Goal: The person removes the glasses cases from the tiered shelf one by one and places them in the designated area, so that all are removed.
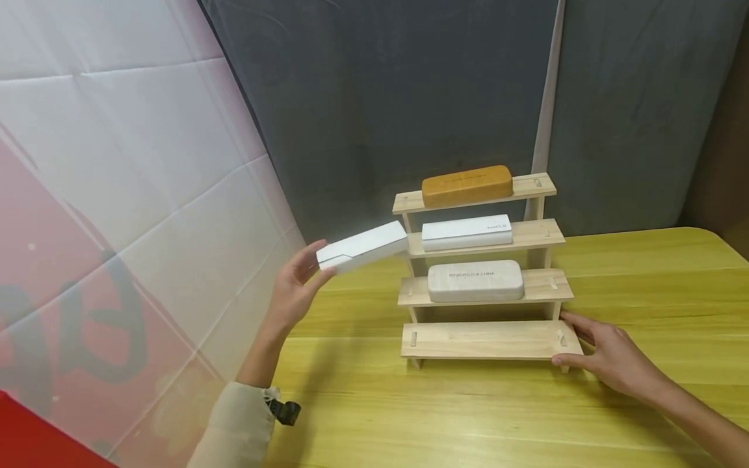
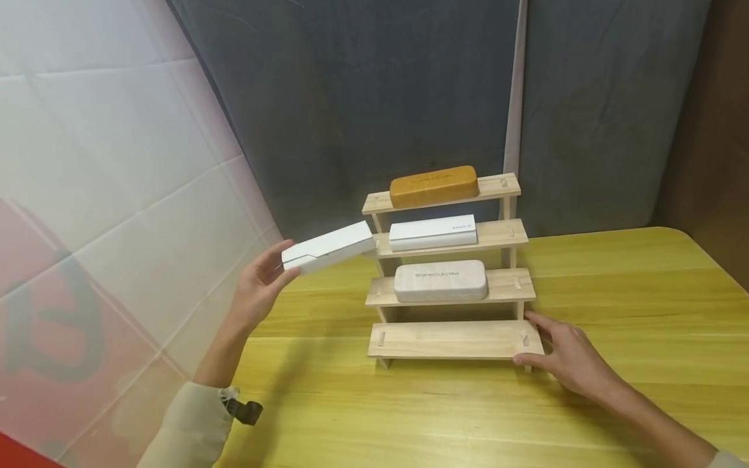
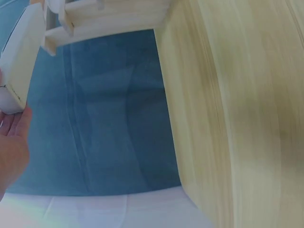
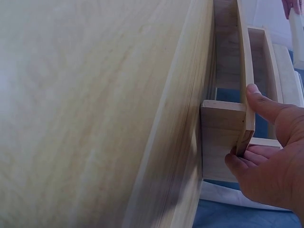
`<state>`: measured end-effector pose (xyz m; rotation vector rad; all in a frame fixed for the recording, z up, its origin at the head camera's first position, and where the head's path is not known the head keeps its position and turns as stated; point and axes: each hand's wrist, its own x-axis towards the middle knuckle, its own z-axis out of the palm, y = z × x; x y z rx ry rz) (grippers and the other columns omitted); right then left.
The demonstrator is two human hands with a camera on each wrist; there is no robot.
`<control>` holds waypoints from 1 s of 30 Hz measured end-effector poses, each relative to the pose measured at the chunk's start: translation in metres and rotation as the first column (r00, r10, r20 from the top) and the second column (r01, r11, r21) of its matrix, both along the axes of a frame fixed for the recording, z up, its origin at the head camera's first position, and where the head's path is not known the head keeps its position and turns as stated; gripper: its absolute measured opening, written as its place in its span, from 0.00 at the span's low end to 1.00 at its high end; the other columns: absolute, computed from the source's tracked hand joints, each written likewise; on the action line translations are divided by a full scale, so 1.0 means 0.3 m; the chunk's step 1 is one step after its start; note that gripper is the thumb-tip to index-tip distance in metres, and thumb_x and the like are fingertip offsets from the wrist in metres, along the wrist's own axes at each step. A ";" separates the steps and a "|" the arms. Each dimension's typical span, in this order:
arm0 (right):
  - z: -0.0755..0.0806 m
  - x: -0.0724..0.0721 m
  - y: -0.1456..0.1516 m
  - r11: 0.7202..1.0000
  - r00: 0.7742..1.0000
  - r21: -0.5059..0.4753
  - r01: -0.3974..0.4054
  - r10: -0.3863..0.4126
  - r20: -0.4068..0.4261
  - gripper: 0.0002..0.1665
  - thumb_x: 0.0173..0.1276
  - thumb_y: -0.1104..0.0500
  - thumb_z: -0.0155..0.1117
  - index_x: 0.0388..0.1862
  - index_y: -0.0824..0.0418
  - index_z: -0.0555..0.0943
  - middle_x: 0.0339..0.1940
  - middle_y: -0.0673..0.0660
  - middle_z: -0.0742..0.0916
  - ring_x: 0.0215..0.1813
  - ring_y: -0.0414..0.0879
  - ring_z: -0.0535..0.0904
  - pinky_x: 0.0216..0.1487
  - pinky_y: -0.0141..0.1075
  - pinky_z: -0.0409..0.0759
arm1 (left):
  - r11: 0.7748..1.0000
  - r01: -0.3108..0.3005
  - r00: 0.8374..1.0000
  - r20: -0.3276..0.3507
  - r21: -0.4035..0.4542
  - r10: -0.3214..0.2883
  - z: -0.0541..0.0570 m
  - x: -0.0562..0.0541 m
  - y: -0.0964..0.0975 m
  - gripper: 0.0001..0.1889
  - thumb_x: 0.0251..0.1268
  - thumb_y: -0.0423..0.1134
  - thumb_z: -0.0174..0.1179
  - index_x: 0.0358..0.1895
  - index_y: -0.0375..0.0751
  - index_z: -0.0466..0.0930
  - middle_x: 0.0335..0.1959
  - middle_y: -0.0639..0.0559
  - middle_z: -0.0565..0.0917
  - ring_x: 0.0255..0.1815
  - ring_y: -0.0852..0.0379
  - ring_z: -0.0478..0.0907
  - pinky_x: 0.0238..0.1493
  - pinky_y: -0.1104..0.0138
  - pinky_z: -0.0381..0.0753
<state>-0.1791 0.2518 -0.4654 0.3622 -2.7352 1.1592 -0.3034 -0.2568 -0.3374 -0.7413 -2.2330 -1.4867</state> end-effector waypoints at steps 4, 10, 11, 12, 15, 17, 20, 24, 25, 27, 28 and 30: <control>-0.001 -0.001 0.002 1.000 1.000 0.005 0.000 0.000 -0.001 0.55 0.60 0.52 0.85 0.74 0.81 0.69 0.70 0.83 0.75 0.67 0.77 0.75 0.61 0.65 0.77 | 1.000 -0.020 1.000 0.023 0.004 0.020 -0.004 -0.019 -0.024 0.28 0.69 0.24 0.69 0.71 0.27 0.75 0.71 0.37 0.78 0.72 0.41 0.76 0.70 0.68 0.75; 0.000 0.000 0.000 1.000 1.000 -0.008 -0.010 0.010 -0.005 0.54 0.60 0.53 0.85 0.73 0.81 0.69 0.70 0.82 0.75 0.68 0.76 0.75 0.60 0.63 0.78 | 0.998 -0.055 0.997 0.060 0.000 0.055 -0.023 -0.048 -0.058 0.28 0.71 0.27 0.69 0.73 0.29 0.74 0.70 0.35 0.78 0.71 0.38 0.77 0.65 0.70 0.78; 0.000 0.000 -0.001 1.000 1.000 -0.011 -0.012 0.012 -0.005 0.54 0.60 0.53 0.85 0.73 0.82 0.69 0.70 0.82 0.75 0.68 0.76 0.75 0.60 0.63 0.78 | 0.998 -0.066 0.996 0.066 -0.009 0.067 -0.027 -0.052 -0.064 0.28 0.72 0.28 0.69 0.73 0.29 0.74 0.71 0.35 0.78 0.72 0.38 0.76 0.66 0.71 0.78; 0.001 0.001 -0.001 1.000 1.000 -0.009 -0.011 0.011 -0.004 0.54 0.60 0.53 0.85 0.73 0.82 0.69 0.70 0.82 0.75 0.68 0.76 0.75 0.60 0.63 0.78 | 0.997 -0.072 0.995 0.075 -0.012 0.073 -0.031 -0.057 -0.070 0.28 0.72 0.29 0.69 0.73 0.29 0.73 0.71 0.34 0.78 0.72 0.38 0.76 0.66 0.70 0.77; 0.001 0.000 -0.001 1.000 1.000 -0.012 -0.012 0.012 0.000 0.54 0.60 0.53 0.85 0.73 0.82 0.69 0.70 0.82 0.75 0.68 0.76 0.75 0.60 0.63 0.78 | 0.996 -0.092 0.990 0.104 -0.019 0.093 -0.050 -0.076 -0.088 0.28 0.73 0.30 0.68 0.73 0.28 0.73 0.73 0.33 0.76 0.74 0.38 0.74 0.69 0.68 0.76; 0.000 0.000 -0.001 1.000 1.000 -0.014 -0.013 0.013 -0.001 0.54 0.60 0.53 0.85 0.73 0.82 0.69 0.70 0.82 0.75 0.68 0.76 0.75 0.60 0.63 0.78 | 0.994 -0.105 0.987 0.122 -0.022 0.107 -0.067 -0.090 -0.099 0.28 0.73 0.30 0.68 0.73 0.28 0.72 0.74 0.33 0.75 0.75 0.39 0.73 0.69 0.67 0.75; -0.001 0.000 -0.001 1.000 1.000 -0.014 -0.012 0.012 -0.006 0.54 0.60 0.53 0.85 0.73 0.82 0.69 0.69 0.82 0.75 0.68 0.76 0.76 0.60 0.63 0.78 | 0.993 -0.115 0.982 0.146 -0.011 0.116 -0.096 -0.114 -0.111 0.28 0.73 0.28 0.68 0.73 0.26 0.72 0.74 0.31 0.74 0.75 0.38 0.73 0.69 0.68 0.75; -0.003 0.000 -0.001 1.000 1.000 -0.016 -0.013 0.013 -0.009 0.53 0.60 0.53 0.85 0.73 0.82 0.69 0.69 0.82 0.76 0.67 0.76 0.76 0.60 0.62 0.79 | 0.988 -0.149 0.972 0.180 -0.023 0.151 -0.136 -0.144 -0.123 0.28 0.72 0.28 0.68 0.73 0.26 0.72 0.73 0.31 0.75 0.75 0.39 0.73 0.71 0.65 0.74; -0.004 0.000 -0.001 1.000 1.000 -0.018 -0.016 0.016 -0.008 0.53 0.60 0.54 0.85 0.73 0.82 0.69 0.69 0.82 0.75 0.67 0.76 0.76 0.60 0.62 0.79 | 0.987 -0.157 0.969 0.186 -0.029 0.160 -0.146 -0.152 -0.126 0.29 0.72 0.28 0.68 0.73 0.26 0.71 0.72 0.31 0.75 0.75 0.38 0.72 0.72 0.63 0.73; -0.004 -0.001 -0.001 1.000 1.000 -0.023 -0.020 0.020 -0.005 0.53 0.61 0.54 0.84 0.73 0.82 0.68 0.70 0.82 0.75 0.68 0.77 0.75 0.60 0.62 0.79 | 0.985 -0.171 0.965 0.196 -0.038 0.175 -0.167 -0.165 -0.128 0.29 0.72 0.28 0.68 0.72 0.24 0.71 0.71 0.30 0.76 0.75 0.38 0.72 0.74 0.60 0.71; -0.004 -0.001 -0.001 1.000 1.000 -0.023 -0.021 0.021 -0.004 0.53 0.61 0.53 0.84 0.73 0.82 0.68 0.70 0.82 0.75 0.68 0.77 0.75 0.60 0.62 0.79 | 0.984 -0.175 0.963 0.200 -0.038 0.179 -0.177 -0.173 -0.128 0.29 0.72 0.28 0.68 0.72 0.24 0.71 0.71 0.29 0.76 0.75 0.37 0.72 0.74 0.59 0.71; -0.004 0.000 -0.001 1.000 1.000 -0.022 -0.021 0.021 -0.002 0.53 0.61 0.53 0.84 0.74 0.82 0.68 0.70 0.82 0.75 0.68 0.77 0.75 0.60 0.62 0.79 | 0.984 -0.173 0.962 0.206 -0.033 0.176 -0.197 -0.189 -0.125 0.28 0.72 0.27 0.68 0.72 0.22 0.71 0.70 0.27 0.76 0.75 0.36 0.72 0.76 0.56 0.70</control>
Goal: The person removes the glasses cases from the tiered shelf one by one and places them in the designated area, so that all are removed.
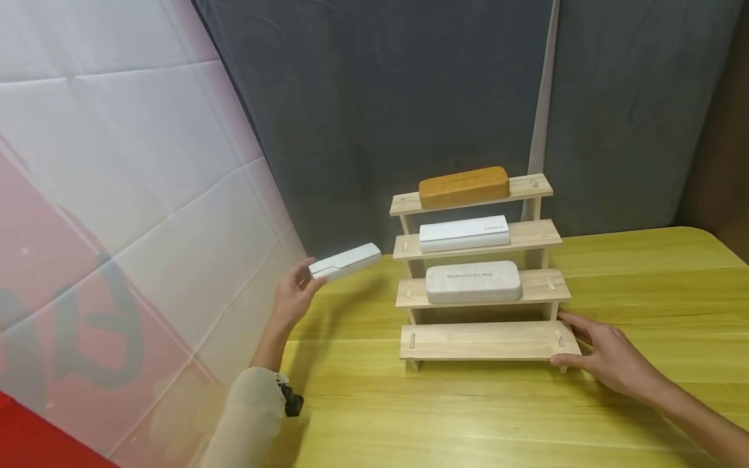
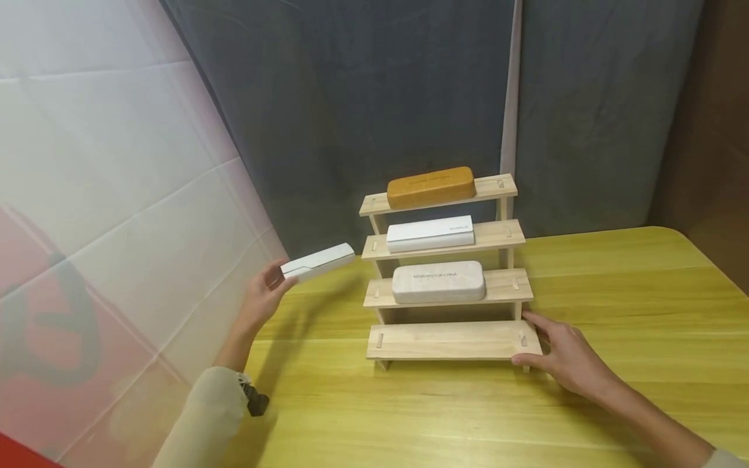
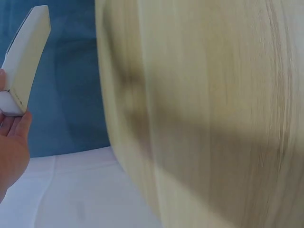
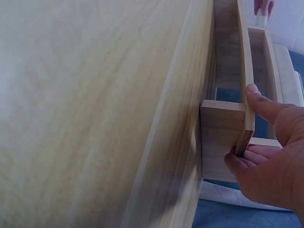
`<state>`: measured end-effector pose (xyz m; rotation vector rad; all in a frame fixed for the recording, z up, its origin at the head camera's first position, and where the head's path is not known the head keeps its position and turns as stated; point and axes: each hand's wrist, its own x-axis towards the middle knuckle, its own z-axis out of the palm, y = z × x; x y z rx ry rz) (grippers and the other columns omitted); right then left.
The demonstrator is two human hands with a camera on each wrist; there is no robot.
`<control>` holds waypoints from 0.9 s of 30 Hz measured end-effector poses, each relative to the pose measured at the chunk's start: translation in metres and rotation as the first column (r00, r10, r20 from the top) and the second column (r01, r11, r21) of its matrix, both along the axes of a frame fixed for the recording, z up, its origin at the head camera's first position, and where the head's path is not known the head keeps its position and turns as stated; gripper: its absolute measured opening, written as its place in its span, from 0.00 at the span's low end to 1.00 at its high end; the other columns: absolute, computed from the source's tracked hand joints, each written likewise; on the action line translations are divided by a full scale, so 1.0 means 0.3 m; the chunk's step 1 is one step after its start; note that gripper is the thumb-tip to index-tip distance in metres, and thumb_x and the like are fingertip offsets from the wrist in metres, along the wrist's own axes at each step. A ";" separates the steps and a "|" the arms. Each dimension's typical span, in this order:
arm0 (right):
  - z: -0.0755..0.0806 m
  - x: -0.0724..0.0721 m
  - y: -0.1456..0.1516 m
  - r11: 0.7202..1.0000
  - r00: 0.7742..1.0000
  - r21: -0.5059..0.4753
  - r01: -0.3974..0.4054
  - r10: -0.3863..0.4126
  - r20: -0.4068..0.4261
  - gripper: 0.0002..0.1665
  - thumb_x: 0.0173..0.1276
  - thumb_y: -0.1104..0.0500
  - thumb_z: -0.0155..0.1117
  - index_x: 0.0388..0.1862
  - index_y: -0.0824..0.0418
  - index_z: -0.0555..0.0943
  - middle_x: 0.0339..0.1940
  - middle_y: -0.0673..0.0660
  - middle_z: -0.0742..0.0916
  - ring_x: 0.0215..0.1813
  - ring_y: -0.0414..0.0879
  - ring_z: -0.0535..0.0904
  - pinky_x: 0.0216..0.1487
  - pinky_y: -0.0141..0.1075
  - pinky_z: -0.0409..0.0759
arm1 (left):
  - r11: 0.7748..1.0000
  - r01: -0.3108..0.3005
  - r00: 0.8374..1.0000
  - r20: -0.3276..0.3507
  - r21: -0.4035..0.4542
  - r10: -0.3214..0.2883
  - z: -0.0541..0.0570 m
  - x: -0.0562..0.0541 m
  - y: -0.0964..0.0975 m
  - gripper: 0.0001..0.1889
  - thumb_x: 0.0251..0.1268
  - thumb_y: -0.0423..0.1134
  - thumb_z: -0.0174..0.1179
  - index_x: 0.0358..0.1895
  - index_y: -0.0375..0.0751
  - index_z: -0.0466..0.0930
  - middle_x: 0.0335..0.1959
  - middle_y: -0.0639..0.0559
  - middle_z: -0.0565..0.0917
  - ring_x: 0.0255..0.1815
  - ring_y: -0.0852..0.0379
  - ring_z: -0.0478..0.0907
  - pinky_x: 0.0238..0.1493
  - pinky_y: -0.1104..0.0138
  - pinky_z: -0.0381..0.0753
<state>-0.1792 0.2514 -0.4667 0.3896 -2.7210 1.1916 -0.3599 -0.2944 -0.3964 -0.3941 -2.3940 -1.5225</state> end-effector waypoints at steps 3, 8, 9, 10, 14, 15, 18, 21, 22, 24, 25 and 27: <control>0.000 0.001 0.000 1.000 1.000 0.008 0.007 -0.007 -0.003 0.53 0.61 0.53 0.84 0.73 0.82 0.69 0.70 0.82 0.75 0.68 0.76 0.75 0.61 0.63 0.78 | 1.000 0.001 1.000 0.008 0.009 -0.001 -0.028 -0.026 0.009 0.28 0.71 0.26 0.68 0.71 0.21 0.71 0.69 0.26 0.77 0.73 0.34 0.73 0.76 0.54 0.69; -0.001 0.001 0.001 1.000 1.000 0.007 0.007 -0.007 -0.003 0.53 0.61 0.53 0.84 0.73 0.82 0.69 0.70 0.82 0.75 0.68 0.76 0.75 0.60 0.63 0.79 | 0.996 -0.032 0.999 0.028 -0.086 0.035 -0.075 -0.066 0.024 0.29 0.72 0.27 0.68 0.71 0.21 0.69 0.68 0.26 0.77 0.73 0.33 0.73 0.77 0.52 0.68; -0.001 0.001 0.001 1.000 1.000 0.006 0.006 -0.006 -0.004 0.53 0.61 0.53 0.84 0.73 0.82 0.69 0.70 0.82 0.76 0.68 0.76 0.75 0.61 0.63 0.78 | 0.992 -0.041 0.998 0.041 -0.121 0.047 -0.086 -0.072 0.025 0.29 0.72 0.28 0.68 0.72 0.21 0.69 0.68 0.26 0.77 0.74 0.33 0.72 0.78 0.51 0.67; -0.002 0.000 0.001 1.000 1.000 0.005 0.006 -0.006 -0.004 0.53 0.61 0.53 0.84 0.73 0.82 0.69 0.70 0.82 0.76 0.68 0.76 0.75 0.61 0.63 0.78 | 0.985 -0.051 0.997 0.056 -0.162 0.060 -0.098 -0.078 0.026 0.29 0.73 0.29 0.68 0.72 0.21 0.69 0.68 0.25 0.77 0.74 0.32 0.71 0.78 0.50 0.67; -0.004 0.000 0.000 1.000 1.000 0.005 0.005 -0.005 -0.004 0.53 0.61 0.53 0.84 0.73 0.81 0.69 0.70 0.81 0.76 0.68 0.76 0.75 0.61 0.63 0.78 | 0.929 -0.074 0.981 0.143 -0.364 0.134 -0.152 -0.099 0.025 0.29 0.75 0.30 0.65 0.72 0.22 0.68 0.65 0.24 0.77 0.71 0.30 0.72 0.76 0.44 0.69; -0.004 -0.001 0.000 1.000 1.000 0.006 0.005 -0.005 -0.003 0.53 0.61 0.53 0.84 0.74 0.81 0.69 0.70 0.81 0.76 0.68 0.76 0.76 0.61 0.63 0.78 | 0.901 -0.079 0.975 0.154 -0.426 0.158 -0.165 -0.103 0.026 0.28 0.75 0.31 0.64 0.71 0.22 0.68 0.64 0.24 0.78 0.69 0.29 0.74 0.73 0.42 0.71; -0.005 0.000 -0.001 1.000 1.000 0.006 0.002 -0.002 0.000 0.53 0.62 0.52 0.84 0.74 0.81 0.69 0.70 0.81 0.76 0.68 0.76 0.75 0.60 0.63 0.79 | 0.822 -0.116 0.960 0.149 -0.558 0.237 -0.195 -0.117 0.034 0.29 0.75 0.31 0.61 0.72 0.20 0.65 0.64 0.22 0.78 0.66 0.26 0.75 0.71 0.41 0.73; -0.004 0.001 -0.002 1.000 1.000 0.008 0.003 -0.003 0.000 0.53 0.62 0.52 0.84 0.74 0.81 0.69 0.70 0.82 0.76 0.68 0.76 0.76 0.60 0.63 0.79 | 0.779 -0.175 0.949 0.109 -0.602 0.297 -0.204 -0.124 0.053 0.31 0.74 0.32 0.61 0.73 0.18 0.63 0.66 0.20 0.75 0.67 0.23 0.74 0.73 0.40 0.71; -0.003 0.001 -0.002 1.000 1.000 0.009 0.004 -0.004 -0.001 0.53 0.62 0.52 0.84 0.74 0.81 0.69 0.70 0.82 0.76 0.68 0.76 0.76 0.60 0.63 0.79 | 0.775 -0.194 0.944 0.102 -0.601 0.315 -0.204 -0.125 0.059 0.32 0.75 0.32 0.61 0.74 0.18 0.62 0.68 0.20 0.74 0.68 0.23 0.73 0.74 0.41 0.70; -0.002 0.002 -0.001 1.000 1.000 0.012 0.008 -0.008 -0.003 0.53 0.61 0.52 0.84 0.74 0.81 0.69 0.70 0.82 0.76 0.68 0.76 0.76 0.60 0.64 0.79 | 0.768 -0.220 0.936 0.093 -0.602 0.341 -0.203 -0.123 0.071 0.33 0.75 0.33 0.62 0.74 0.18 0.62 0.68 0.21 0.75 0.68 0.23 0.73 0.74 0.41 0.70; -0.001 0.002 -0.001 1.000 1.000 0.015 0.009 -0.009 -0.003 0.53 0.61 0.52 0.84 0.74 0.81 0.69 0.70 0.82 0.76 0.68 0.76 0.76 0.60 0.64 0.79 | 0.769 -0.229 0.932 0.094 -0.597 0.350 -0.201 -0.121 0.077 0.33 0.75 0.33 0.63 0.75 0.18 0.61 0.68 0.21 0.75 0.68 0.24 0.74 0.74 0.41 0.71; 0.000 0.003 0.001 1.000 1.000 0.018 0.011 -0.011 -0.001 0.53 0.61 0.52 0.84 0.74 0.81 0.69 0.70 0.82 0.76 0.67 0.76 0.76 0.60 0.64 0.79 | 0.769 -0.242 0.927 0.093 -0.592 0.364 -0.197 -0.117 0.085 0.34 0.75 0.34 0.63 0.75 0.19 0.61 0.68 0.22 0.75 0.67 0.24 0.74 0.73 0.41 0.72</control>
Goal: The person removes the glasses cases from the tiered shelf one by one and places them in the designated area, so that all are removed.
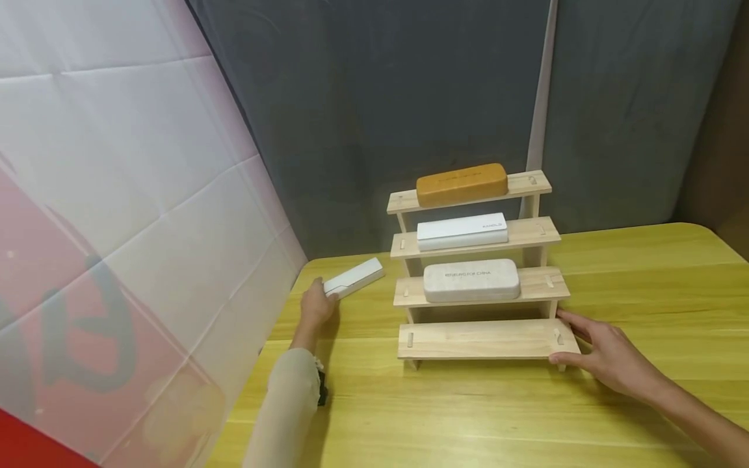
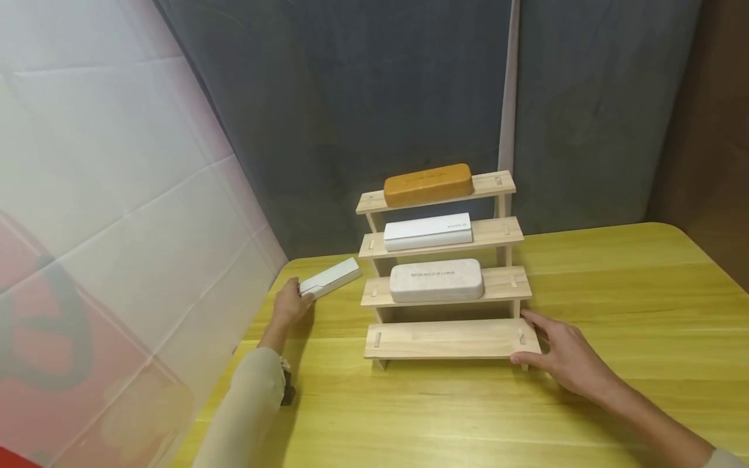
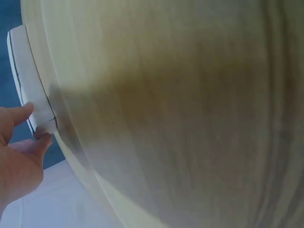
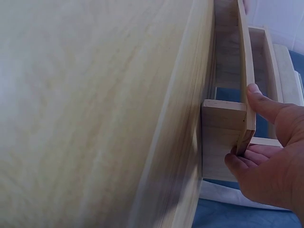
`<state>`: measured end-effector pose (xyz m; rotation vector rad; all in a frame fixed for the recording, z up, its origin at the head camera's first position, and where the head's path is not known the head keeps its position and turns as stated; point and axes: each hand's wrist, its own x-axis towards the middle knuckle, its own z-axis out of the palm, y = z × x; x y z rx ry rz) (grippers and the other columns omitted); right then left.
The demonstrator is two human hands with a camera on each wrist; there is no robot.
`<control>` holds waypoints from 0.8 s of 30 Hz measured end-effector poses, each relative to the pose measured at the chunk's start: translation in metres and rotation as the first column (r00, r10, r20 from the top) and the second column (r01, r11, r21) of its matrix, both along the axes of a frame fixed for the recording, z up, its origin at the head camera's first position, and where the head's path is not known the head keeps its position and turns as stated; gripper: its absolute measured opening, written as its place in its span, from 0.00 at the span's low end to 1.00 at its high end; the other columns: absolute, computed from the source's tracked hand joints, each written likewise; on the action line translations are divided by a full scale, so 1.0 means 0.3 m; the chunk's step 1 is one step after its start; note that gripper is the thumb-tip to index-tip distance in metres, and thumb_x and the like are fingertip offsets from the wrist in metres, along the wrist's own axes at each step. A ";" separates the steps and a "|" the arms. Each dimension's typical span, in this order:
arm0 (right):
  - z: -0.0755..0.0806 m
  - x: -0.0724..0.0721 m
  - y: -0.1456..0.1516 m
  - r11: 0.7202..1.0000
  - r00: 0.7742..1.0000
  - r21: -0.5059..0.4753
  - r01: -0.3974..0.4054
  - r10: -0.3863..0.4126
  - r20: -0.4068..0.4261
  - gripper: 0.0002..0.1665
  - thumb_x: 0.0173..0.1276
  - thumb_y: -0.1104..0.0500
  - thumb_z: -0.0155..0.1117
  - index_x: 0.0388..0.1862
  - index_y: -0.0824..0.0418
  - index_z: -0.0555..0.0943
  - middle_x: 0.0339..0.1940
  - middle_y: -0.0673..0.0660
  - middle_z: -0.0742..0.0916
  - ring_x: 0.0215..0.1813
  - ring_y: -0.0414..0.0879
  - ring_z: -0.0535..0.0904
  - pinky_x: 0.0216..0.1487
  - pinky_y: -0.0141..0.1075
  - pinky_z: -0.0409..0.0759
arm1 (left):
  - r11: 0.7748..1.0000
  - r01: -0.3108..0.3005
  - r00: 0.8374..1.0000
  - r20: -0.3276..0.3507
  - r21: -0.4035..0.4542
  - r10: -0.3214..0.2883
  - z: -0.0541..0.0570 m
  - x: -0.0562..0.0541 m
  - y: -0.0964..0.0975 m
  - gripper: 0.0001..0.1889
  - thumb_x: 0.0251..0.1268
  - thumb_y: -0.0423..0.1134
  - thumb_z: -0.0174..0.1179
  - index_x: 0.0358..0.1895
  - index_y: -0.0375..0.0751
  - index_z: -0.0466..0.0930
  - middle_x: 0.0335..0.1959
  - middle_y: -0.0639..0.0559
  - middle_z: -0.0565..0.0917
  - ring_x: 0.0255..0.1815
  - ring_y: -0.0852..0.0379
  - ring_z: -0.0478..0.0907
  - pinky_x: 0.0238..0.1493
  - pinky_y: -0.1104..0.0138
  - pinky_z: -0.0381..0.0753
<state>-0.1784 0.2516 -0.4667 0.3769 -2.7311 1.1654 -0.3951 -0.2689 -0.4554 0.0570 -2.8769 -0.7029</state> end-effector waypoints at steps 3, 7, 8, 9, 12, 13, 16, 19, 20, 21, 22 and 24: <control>0.003 0.001 0.000 1.000 1.000 0.003 -0.001 0.001 -0.003 0.53 0.61 0.52 0.84 0.74 0.81 0.69 0.70 0.82 0.75 0.67 0.76 0.76 0.60 0.64 0.79 | 0.999 -0.015 1.000 -0.001 0.032 0.015 0.010 0.014 0.001 0.35 0.75 0.36 0.63 0.76 0.20 0.61 0.69 0.21 0.74 0.68 0.24 0.73 0.73 0.41 0.71; 0.004 0.001 0.001 1.000 1.000 0.002 -0.003 0.003 -0.003 0.54 0.61 0.52 0.84 0.74 0.81 0.68 0.70 0.82 0.75 0.67 0.77 0.76 0.59 0.63 0.80 | 0.993 -0.027 1.000 0.003 0.111 0.026 0.024 0.034 -0.007 0.37 0.75 0.37 0.63 0.78 0.22 0.59 0.72 0.23 0.71 0.71 0.25 0.71 0.75 0.40 0.68; 0.003 0.002 0.000 1.000 1.000 -0.001 -0.005 0.005 -0.002 0.54 0.61 0.52 0.84 0.74 0.81 0.68 0.70 0.82 0.75 0.67 0.77 0.76 0.59 0.63 0.79 | 0.991 -0.028 1.000 0.002 0.127 0.028 0.026 0.038 -0.010 0.37 0.75 0.38 0.63 0.79 0.23 0.59 0.73 0.24 0.71 0.71 0.25 0.71 0.75 0.40 0.68; 0.003 0.002 0.000 1.000 1.000 -0.002 -0.006 0.006 -0.002 0.54 0.61 0.52 0.84 0.74 0.81 0.68 0.70 0.82 0.75 0.67 0.77 0.76 0.59 0.63 0.80 | 0.989 -0.028 1.000 0.002 0.143 0.027 0.027 0.043 -0.013 0.38 0.75 0.38 0.64 0.79 0.23 0.59 0.74 0.24 0.70 0.72 0.26 0.70 0.76 0.41 0.67; 0.000 0.002 0.000 1.000 1.000 -0.005 -0.007 0.007 -0.005 0.54 0.61 0.53 0.84 0.74 0.82 0.68 0.70 0.82 0.75 0.67 0.77 0.76 0.59 0.63 0.79 | 0.985 -0.018 1.000 -0.007 0.171 0.019 0.027 0.053 -0.022 0.39 0.75 0.40 0.65 0.80 0.24 0.58 0.75 0.25 0.69 0.73 0.26 0.69 0.76 0.41 0.66; 0.000 0.003 0.000 1.000 1.000 -0.005 -0.007 0.007 -0.006 0.54 0.61 0.53 0.84 0.74 0.82 0.68 0.70 0.82 0.75 0.67 0.77 0.76 0.59 0.63 0.79 | 0.985 -0.014 1.000 -0.012 0.174 0.016 0.027 0.056 -0.026 0.40 0.75 0.41 0.66 0.80 0.23 0.58 0.75 0.25 0.69 0.74 0.26 0.68 0.77 0.41 0.66; -0.002 0.002 0.000 1.000 1.000 -0.005 -0.004 0.004 -0.012 0.54 0.61 0.53 0.85 0.74 0.82 0.68 0.70 0.83 0.75 0.67 0.77 0.76 0.60 0.63 0.79 | 0.984 -0.006 0.999 -0.031 0.177 0.012 0.026 0.062 -0.032 0.42 0.74 0.44 0.68 0.80 0.23 0.58 0.76 0.25 0.68 0.75 0.26 0.67 0.77 0.41 0.65; -0.004 0.001 0.001 1.000 1.000 -0.012 -0.004 0.004 -0.013 0.54 0.61 0.53 0.85 0.74 0.81 0.68 0.70 0.83 0.75 0.67 0.77 0.76 0.60 0.56 0.82 | 0.983 -0.005 0.999 -0.050 0.183 0.015 0.032 0.071 -0.036 0.44 0.74 0.46 0.69 0.80 0.23 0.57 0.76 0.26 0.67 0.76 0.26 0.65 0.78 0.41 0.63; -0.004 0.001 0.002 1.000 1.000 -0.015 -0.005 0.005 -0.011 0.54 0.60 0.53 0.85 0.74 0.81 0.68 0.70 0.82 0.75 0.67 0.77 0.76 0.60 0.50 0.84 | 0.982 -0.006 0.998 -0.055 0.187 0.017 0.034 0.075 -0.037 0.45 0.74 0.47 0.69 0.80 0.24 0.57 0.77 0.26 0.67 0.76 0.27 0.65 0.79 0.42 0.62; -0.005 0.000 0.002 1.000 1.000 -0.021 -0.008 0.007 -0.010 0.54 0.61 0.53 0.85 0.74 0.81 0.68 0.70 0.83 0.75 0.67 0.77 0.75 0.60 0.42 0.85 | 0.981 -0.006 0.998 -0.060 0.194 0.018 0.037 0.078 -0.039 0.45 0.73 0.48 0.69 0.80 0.24 0.57 0.77 0.26 0.67 0.77 0.27 0.64 0.79 0.42 0.62; -0.006 -0.001 0.002 1.000 1.000 -0.027 -0.008 0.008 -0.009 0.54 0.61 0.54 0.85 0.74 0.81 0.68 0.70 0.83 0.74 0.67 0.77 0.75 0.59 0.33 0.84 | 0.979 -0.007 0.998 -0.062 0.202 0.020 0.040 0.083 -0.040 0.46 0.73 0.49 0.69 0.80 0.24 0.56 0.78 0.26 0.66 0.77 0.27 0.63 0.79 0.42 0.61; -0.008 -0.002 0.002 0.999 1.000 -0.038 -0.011 0.011 -0.008 0.54 0.61 0.54 0.85 0.74 0.82 0.68 0.70 0.83 0.74 0.67 0.77 0.75 0.55 0.18 0.75 | 0.976 -0.007 0.997 -0.070 0.219 0.022 0.043 0.090 -0.044 0.47 0.73 0.50 0.69 0.81 0.24 0.56 0.78 0.27 0.65 0.78 0.28 0.62 0.80 0.42 0.61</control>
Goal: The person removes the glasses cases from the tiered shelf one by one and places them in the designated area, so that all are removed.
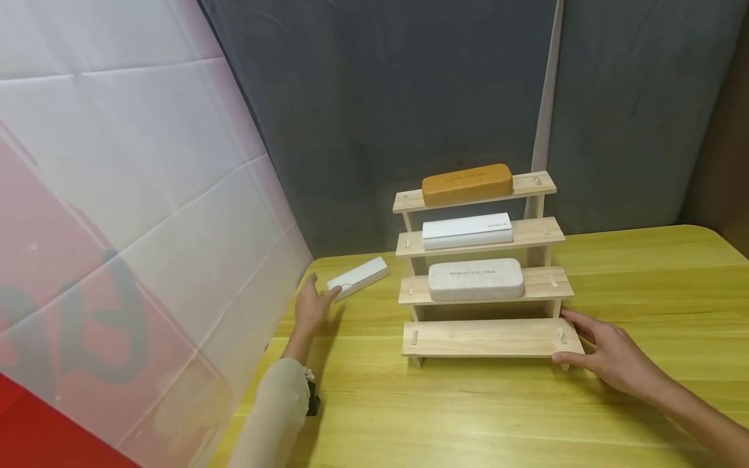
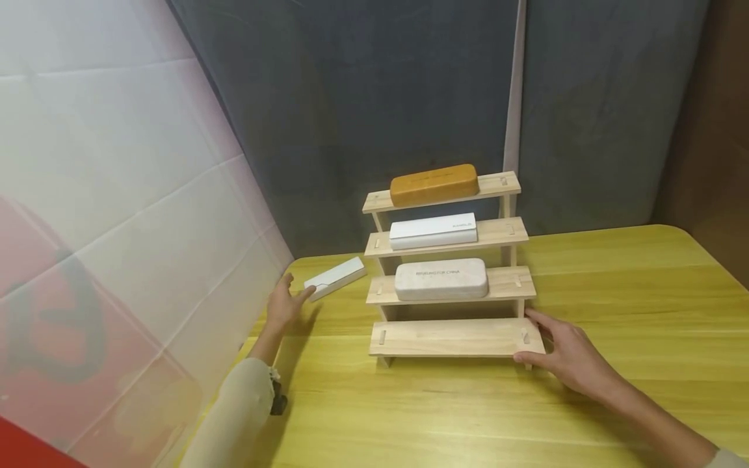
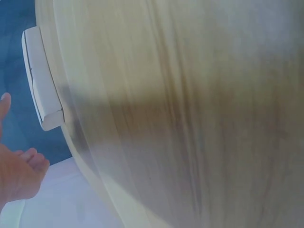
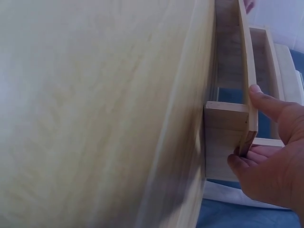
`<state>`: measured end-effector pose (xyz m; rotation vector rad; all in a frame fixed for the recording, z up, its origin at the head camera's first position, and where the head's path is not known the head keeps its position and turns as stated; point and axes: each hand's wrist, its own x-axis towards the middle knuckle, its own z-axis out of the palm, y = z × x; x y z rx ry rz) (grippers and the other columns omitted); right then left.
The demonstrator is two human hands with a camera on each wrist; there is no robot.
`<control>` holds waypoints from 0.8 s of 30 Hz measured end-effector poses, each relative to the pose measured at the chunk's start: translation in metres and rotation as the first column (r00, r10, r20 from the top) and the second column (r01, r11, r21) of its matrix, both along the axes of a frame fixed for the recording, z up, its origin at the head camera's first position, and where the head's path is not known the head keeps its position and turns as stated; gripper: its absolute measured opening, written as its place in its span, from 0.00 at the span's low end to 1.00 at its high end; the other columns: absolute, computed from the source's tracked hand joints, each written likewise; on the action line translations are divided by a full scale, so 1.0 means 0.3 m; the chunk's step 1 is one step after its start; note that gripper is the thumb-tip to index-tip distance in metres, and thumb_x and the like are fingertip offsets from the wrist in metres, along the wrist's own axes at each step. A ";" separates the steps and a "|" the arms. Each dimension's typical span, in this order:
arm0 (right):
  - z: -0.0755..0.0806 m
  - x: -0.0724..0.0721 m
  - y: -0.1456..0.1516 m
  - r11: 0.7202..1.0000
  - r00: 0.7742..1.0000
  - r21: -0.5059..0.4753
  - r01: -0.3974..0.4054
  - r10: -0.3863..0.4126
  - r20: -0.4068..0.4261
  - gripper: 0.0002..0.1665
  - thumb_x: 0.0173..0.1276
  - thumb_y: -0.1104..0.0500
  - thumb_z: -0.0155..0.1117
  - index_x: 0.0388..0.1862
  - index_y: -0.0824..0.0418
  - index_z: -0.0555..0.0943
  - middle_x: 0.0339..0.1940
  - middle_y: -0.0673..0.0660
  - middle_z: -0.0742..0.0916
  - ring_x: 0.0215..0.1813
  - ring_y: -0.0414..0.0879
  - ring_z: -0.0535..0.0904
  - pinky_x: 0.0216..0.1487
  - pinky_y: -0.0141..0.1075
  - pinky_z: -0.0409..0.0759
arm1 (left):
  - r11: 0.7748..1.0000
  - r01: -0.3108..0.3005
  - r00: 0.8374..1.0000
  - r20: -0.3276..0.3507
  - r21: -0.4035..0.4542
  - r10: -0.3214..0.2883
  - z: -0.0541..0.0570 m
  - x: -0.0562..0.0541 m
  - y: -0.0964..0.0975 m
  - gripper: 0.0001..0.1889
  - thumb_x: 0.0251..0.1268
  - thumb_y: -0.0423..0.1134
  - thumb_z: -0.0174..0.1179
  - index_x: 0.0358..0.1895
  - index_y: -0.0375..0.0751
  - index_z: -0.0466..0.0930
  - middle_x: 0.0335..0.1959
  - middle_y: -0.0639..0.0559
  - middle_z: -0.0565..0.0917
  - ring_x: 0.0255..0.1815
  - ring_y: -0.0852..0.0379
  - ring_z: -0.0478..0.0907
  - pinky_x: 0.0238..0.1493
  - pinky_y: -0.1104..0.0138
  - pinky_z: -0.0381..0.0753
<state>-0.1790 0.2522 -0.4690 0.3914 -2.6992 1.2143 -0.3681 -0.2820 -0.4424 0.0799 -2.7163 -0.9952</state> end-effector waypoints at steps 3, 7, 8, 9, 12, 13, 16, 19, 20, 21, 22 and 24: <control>-0.004 0.000 -0.001 1.000 1.000 -0.022 -0.005 0.005 0.000 0.54 0.61 0.55 0.85 0.74 0.82 0.67 0.71 0.83 0.74 0.68 0.77 0.74 0.52 0.11 0.66 | 1.000 0.000 1.000 -0.014 0.020 0.000 0.000 0.005 -0.003 0.48 0.72 0.52 0.70 0.81 0.25 0.55 0.79 0.27 0.64 0.78 0.28 0.62 0.80 0.42 0.61; -0.006 0.002 -0.003 0.999 1.000 -0.052 -0.012 0.012 0.001 0.55 0.62 0.56 0.84 0.76 0.82 0.64 0.72 0.83 0.72 0.69 0.78 0.72 0.54 0.10 0.65 | 1.000 0.001 0.999 -0.037 0.031 0.000 0.002 0.010 -0.001 0.50 0.71 0.53 0.71 0.82 0.25 0.55 0.79 0.27 0.65 0.78 0.29 0.63 0.79 0.42 0.62; -0.006 0.003 -0.003 0.998 1.000 -0.060 -0.013 0.013 0.004 0.56 0.62 0.56 0.84 0.77 0.81 0.63 0.73 0.83 0.71 0.70 0.79 0.72 0.54 0.09 0.64 | 0.999 0.001 0.999 -0.041 0.034 0.000 0.003 0.011 0.000 0.50 0.71 0.54 0.71 0.82 0.25 0.55 0.79 0.27 0.65 0.78 0.29 0.63 0.79 0.42 0.62; -0.005 0.004 -0.003 0.998 1.000 -0.068 -0.015 0.015 0.008 0.57 0.62 0.56 0.84 0.78 0.81 0.62 0.74 0.83 0.70 0.70 0.79 0.71 0.54 0.09 0.64 | 0.999 0.003 0.999 -0.045 0.038 -0.001 0.004 0.012 0.001 0.51 0.70 0.54 0.71 0.82 0.26 0.55 0.79 0.27 0.65 0.78 0.29 0.63 0.79 0.42 0.62; -0.002 0.005 -0.003 0.997 0.999 -0.080 -0.014 0.017 0.031 0.61 0.63 0.56 0.83 0.81 0.80 0.57 0.76 0.83 0.68 0.72 0.80 0.69 0.55 0.08 0.60 | 0.998 0.006 0.998 -0.056 0.060 -0.002 0.007 0.018 0.007 0.52 0.70 0.54 0.72 0.83 0.27 0.54 0.80 0.28 0.63 0.79 0.30 0.62 0.80 0.42 0.61; -0.001 0.005 -0.002 0.996 0.999 -0.085 -0.014 0.018 0.041 0.62 0.64 0.56 0.83 0.82 0.79 0.55 0.76 0.82 0.67 0.72 0.80 0.68 0.55 0.08 0.60 | 0.998 0.007 0.998 -0.059 0.068 -0.003 0.009 0.020 0.009 0.52 0.70 0.54 0.72 0.83 0.28 0.53 0.81 0.28 0.62 0.80 0.30 0.61 0.80 0.43 0.61; 0.002 0.004 -0.002 0.994 0.998 -0.104 -0.015 0.021 0.062 0.63 0.65 0.55 0.82 0.83 0.78 0.51 0.78 0.82 0.66 0.74 0.80 0.66 0.56 0.08 0.59 | 0.996 0.009 0.998 -0.069 0.092 -0.003 0.015 0.030 0.019 0.53 0.69 0.54 0.72 0.84 0.30 0.51 0.82 0.29 0.60 0.81 0.31 0.59 0.81 0.43 0.59; 0.006 0.002 0.001 0.991 0.997 -0.132 -0.019 0.028 0.070 0.64 0.66 0.56 0.81 0.84 0.77 0.50 0.78 0.81 0.65 0.74 0.80 0.65 0.58 0.09 0.60 | 0.994 0.011 0.997 -0.080 0.107 -0.002 0.020 0.042 0.029 0.54 0.69 0.55 0.73 0.85 0.31 0.50 0.83 0.31 0.58 0.82 0.31 0.58 0.81 0.44 0.59; 0.007 0.002 0.002 0.990 0.997 -0.140 -0.021 0.031 0.069 0.63 0.66 0.56 0.81 0.84 0.77 0.50 0.79 0.81 0.65 0.75 0.80 0.64 0.58 0.09 0.60 | 0.994 0.011 0.996 -0.084 0.112 -0.002 0.021 0.047 0.031 0.55 0.68 0.55 0.73 0.85 0.31 0.49 0.83 0.31 0.58 0.82 0.31 0.58 0.81 0.44 0.59; 0.009 0.001 0.004 0.989 0.997 -0.147 -0.024 0.035 0.070 0.63 0.66 0.56 0.81 0.84 0.77 0.50 0.79 0.81 0.66 0.75 0.80 0.64 0.58 0.09 0.61 | 0.994 0.011 0.996 -0.087 0.113 -0.001 0.022 0.051 0.033 0.55 0.68 0.55 0.73 0.85 0.31 0.49 0.84 0.31 0.58 0.82 0.31 0.58 0.81 0.44 0.59; 0.010 0.000 0.006 0.988 0.997 -0.153 -0.027 0.038 0.071 0.63 0.66 0.56 0.81 0.84 0.77 0.50 0.79 0.80 0.65 0.75 0.80 0.64 0.59 0.09 0.61 | 0.993 0.009 0.996 -0.088 0.115 0.001 0.022 0.055 0.035 0.55 0.68 0.55 0.73 0.85 0.31 0.49 0.84 0.32 0.58 0.82 0.31 0.58 0.81 0.44 0.59; 0.013 -0.002 0.008 0.986 0.996 -0.162 -0.030 0.042 0.075 0.63 0.67 0.55 0.81 0.85 0.76 0.49 0.79 0.80 0.65 0.75 0.80 0.63 0.60 0.10 0.62 | 0.993 0.011 0.996 -0.087 0.121 -0.001 0.023 0.064 0.037 0.56 0.68 0.56 0.73 0.85 0.32 0.48 0.84 0.32 0.57 0.82 0.31 0.57 0.82 0.44 0.58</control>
